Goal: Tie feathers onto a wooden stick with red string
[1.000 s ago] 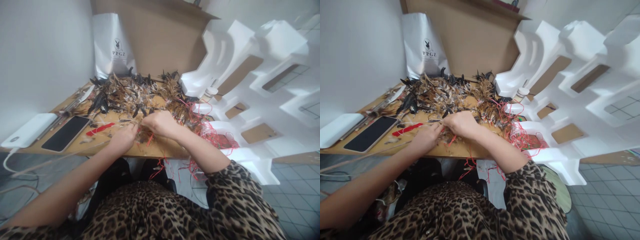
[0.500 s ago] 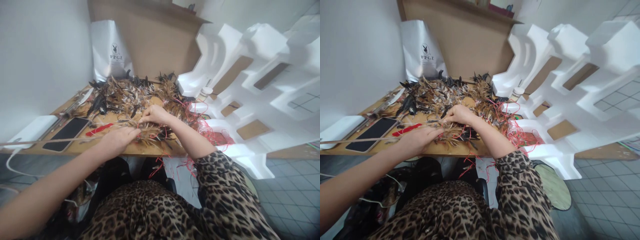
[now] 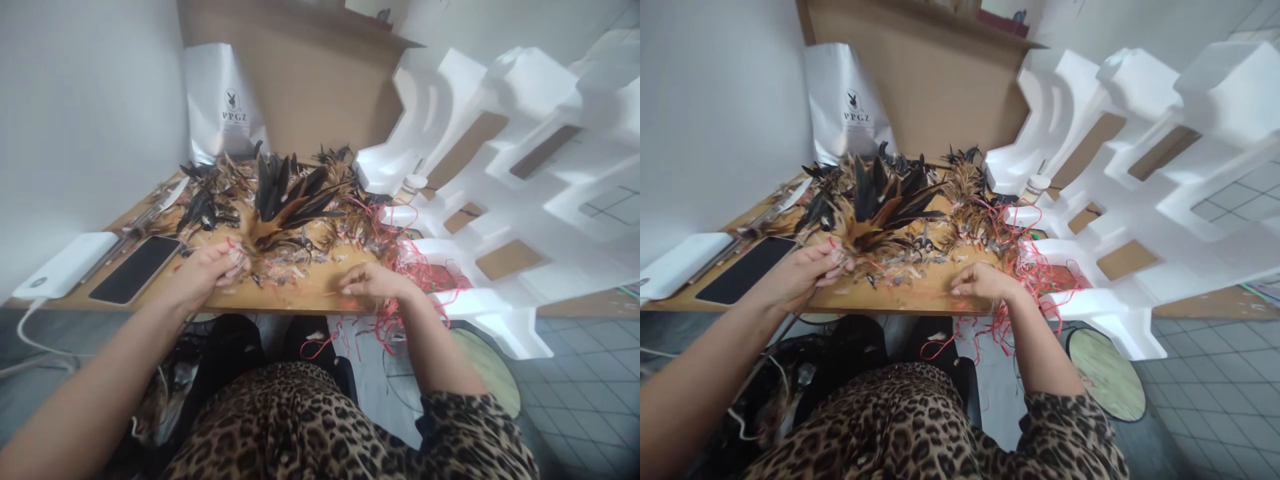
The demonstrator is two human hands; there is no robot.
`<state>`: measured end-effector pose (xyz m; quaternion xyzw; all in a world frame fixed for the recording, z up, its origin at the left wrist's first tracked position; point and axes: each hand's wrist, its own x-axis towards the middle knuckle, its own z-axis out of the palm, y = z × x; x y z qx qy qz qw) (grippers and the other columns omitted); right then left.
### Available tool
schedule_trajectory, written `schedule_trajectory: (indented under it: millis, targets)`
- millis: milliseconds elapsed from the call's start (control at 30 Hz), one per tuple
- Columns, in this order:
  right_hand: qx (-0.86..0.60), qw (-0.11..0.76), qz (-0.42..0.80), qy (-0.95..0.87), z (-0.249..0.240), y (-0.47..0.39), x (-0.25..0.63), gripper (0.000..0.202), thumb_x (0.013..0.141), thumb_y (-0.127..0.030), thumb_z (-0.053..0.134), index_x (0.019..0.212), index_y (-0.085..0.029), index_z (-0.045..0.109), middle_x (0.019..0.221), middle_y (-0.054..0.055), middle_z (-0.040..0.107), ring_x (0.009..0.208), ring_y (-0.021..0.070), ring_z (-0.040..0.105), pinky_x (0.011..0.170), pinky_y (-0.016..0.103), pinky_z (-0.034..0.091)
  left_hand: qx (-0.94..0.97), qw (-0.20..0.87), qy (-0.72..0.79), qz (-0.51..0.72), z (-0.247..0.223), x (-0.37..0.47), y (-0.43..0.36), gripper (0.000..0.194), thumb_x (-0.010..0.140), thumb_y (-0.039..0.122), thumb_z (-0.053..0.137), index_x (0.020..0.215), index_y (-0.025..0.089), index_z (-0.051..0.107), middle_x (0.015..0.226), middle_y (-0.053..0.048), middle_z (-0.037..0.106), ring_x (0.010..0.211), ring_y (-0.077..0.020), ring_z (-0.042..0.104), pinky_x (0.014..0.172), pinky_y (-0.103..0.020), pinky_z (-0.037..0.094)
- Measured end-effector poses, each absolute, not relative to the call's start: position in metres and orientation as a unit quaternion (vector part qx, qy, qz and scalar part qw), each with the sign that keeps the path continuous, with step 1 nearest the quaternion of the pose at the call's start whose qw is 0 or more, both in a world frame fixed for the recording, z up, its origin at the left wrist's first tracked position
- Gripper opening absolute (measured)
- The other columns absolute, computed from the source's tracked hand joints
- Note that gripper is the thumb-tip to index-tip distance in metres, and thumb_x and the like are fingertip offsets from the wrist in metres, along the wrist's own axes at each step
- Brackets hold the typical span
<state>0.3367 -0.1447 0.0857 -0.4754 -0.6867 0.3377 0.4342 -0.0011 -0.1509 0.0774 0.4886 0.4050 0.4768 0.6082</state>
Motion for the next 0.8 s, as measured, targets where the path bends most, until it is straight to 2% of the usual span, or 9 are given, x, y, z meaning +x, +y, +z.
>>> schedule_trajectory:
  millis: [167, 300, 367, 533, 800]
  targets:
    - [-0.434, 0.447, 0.412, -0.665, 0.072, -0.148, 0.280, 0.030, 0.073, -0.038, 0.068, 0.089, -0.014, 0.070, 0.089, 0.008, 0.070, 0.091, 0.0168, 0.062, 0.081, 0.031, 0.047, 0.464, 0.637, 0.360, 0.499, 0.074, 0.046, -0.145, 0.025, 0.069, 0.031, 0.075, 0.072, 0.011, 0.061, 0.067, -0.006, 0.060, 0.046, -0.0031, 0.035, 0.038, -0.015, 0.020]
    - [-0.368, 0.452, 0.508, -0.634, 0.061, -0.133, 0.232, 0.029, 0.070, -0.035, 0.071, 0.093, -0.017, 0.067, 0.096, 0.006, 0.069, 0.092, 0.0171, 0.062, 0.089, 0.033, 0.046, 0.445, 0.644, 0.340, 0.521, 0.078, 0.062, -0.148, 0.024, 0.069, 0.029, 0.075, 0.071, 0.011, 0.059, 0.064, -0.004, 0.057, 0.046, -0.0029, 0.034, 0.038, -0.014, 0.020]
    - [-0.341, 0.472, 0.547, -0.602, 0.054, -0.128, 0.214, 0.027, 0.069, -0.035, 0.070, 0.089, -0.017, 0.065, 0.093, 0.004, 0.069, 0.087, 0.0158, 0.063, 0.086, 0.032, 0.047, 0.435, 0.646, 0.338, 0.529, 0.079, 0.064, -0.149, 0.024, 0.068, 0.028, 0.075, 0.071, 0.011, 0.057, 0.064, -0.003, 0.056, 0.046, -0.0028, 0.034, 0.037, -0.014, 0.021]
    - [-0.365, 0.506, 0.576, -0.529, 0.041, -0.124, 0.192, 0.023, 0.067, -0.037, 0.069, 0.077, -0.018, 0.062, 0.068, -0.001, 0.063, 0.065, 0.0123, 0.056, 0.064, 0.025, 0.045, 0.420, 0.634, 0.349, 0.547, 0.077, 0.062, -0.149, 0.024, 0.069, 0.027, 0.073, 0.073, 0.012, 0.055, 0.069, -0.003, 0.057, 0.046, -0.0023, 0.035, 0.037, -0.013, 0.021]
    - [-0.410, 0.557, 0.534, -0.486, 0.032, -0.125, 0.186, 0.024, 0.068, -0.040, 0.064, 0.064, -0.018, 0.057, 0.062, -0.001, 0.060, 0.061, 0.0109, 0.051, 0.064, 0.024, 0.043, 0.397, 0.605, 0.370, 0.583, 0.053, 0.068, -0.144, 0.026, 0.069, 0.029, 0.071, 0.082, 0.014, 0.053, 0.062, 0.001, 0.056, 0.044, -0.0037, 0.034, 0.037, -0.014, 0.023]
